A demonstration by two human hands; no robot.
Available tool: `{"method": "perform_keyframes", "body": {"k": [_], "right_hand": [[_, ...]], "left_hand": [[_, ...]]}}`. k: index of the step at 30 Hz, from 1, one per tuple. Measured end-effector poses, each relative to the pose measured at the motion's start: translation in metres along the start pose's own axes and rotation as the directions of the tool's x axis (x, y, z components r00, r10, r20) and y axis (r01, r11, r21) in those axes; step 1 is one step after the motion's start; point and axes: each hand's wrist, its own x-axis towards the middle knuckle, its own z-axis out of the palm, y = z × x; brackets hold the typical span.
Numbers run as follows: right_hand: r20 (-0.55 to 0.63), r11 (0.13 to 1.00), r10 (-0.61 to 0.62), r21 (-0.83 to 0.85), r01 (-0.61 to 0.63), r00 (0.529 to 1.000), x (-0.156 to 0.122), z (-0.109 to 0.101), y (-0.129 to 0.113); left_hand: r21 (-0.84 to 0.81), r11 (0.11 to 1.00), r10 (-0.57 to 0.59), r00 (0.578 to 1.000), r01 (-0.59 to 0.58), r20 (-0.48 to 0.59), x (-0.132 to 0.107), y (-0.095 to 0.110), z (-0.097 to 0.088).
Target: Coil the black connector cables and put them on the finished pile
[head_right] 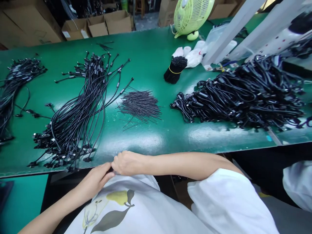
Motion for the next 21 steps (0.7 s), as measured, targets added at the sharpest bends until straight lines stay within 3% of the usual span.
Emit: {"method": "perform_keyframes", "body": {"k": [3, 7, 10, 12, 13, 14, 15, 17, 18, 19, 21], "right_hand": [[-0.052, 0.999, -0.021, -0.032, 0.019, 0.998, 0.002, -0.003, 0.009], [-0.088, 0.998, -0.066, -0.013, 0.065, 0.994, 0.008, -0.006, 0.013], [-0.053, 0.993, -0.067, 0.091, 0.072, 0.996, 0.012, -0.009, 0.02], [-0.054, 0.968, -0.003, 0.249, 0.016, 0.999, 0.016, -0.01, 0.038], [-0.061, 0.945, 0.106, 0.316, -0.082, 0.992, 0.018, -0.009, 0.051], [-0.055, 0.906, 0.268, 0.355, -0.232, 0.962, 0.02, -0.006, 0.067], [-0.024, 0.835, 0.459, 0.354, -0.422, 0.888, 0.023, -0.002, 0.084], [0.057, 0.61, 0.765, 0.253, -0.751, 0.641, 0.03, 0.013, 0.117], [0.089, 0.516, 0.838, 0.191, -0.835, 0.538, 0.034, 0.022, 0.13], [0.117, 0.466, 0.868, 0.148, -0.872, 0.483, 0.038, 0.031, 0.14], [0.139, 0.453, 0.874, 0.121, -0.883, 0.467, 0.044, 0.045, 0.151]], "left_hand": [[0.073, 0.997, 0.006, 0.996, 0.0, -0.088, 0.001, 0.001, 0.001], [-0.104, 0.995, -0.015, 0.999, 0.01, -0.051, 0.005, -0.005, 0.004], [-0.22, 0.975, -0.054, 0.994, 0.031, -0.099, 0.008, -0.011, 0.007], [-0.34, 0.94, -0.099, 0.98, 0.035, -0.172, 0.009, -0.015, 0.007], [-0.432, 0.902, -0.129, 0.968, 0.024, -0.216, 0.01, -0.017, 0.005], [-0.537, 0.843, -0.167, 0.951, 0.001, -0.261, 0.012, -0.018, 0.003], [-0.643, 0.765, -0.213, 0.93, -0.033, -0.301, 0.013, -0.018, -0.001], [-0.804, 0.581, -0.294, 0.889, -0.125, -0.351, 0.017, -0.017, -0.009], [-0.853, 0.494, -0.318, 0.878, -0.168, -0.358, 0.018, -0.016, -0.013], [-0.884, 0.422, -0.329, 0.874, -0.201, -0.356, 0.02, -0.014, -0.016], [-0.911, 0.334, -0.323, 0.878, -0.243, -0.353, 0.022, -0.011, -0.021]]}}
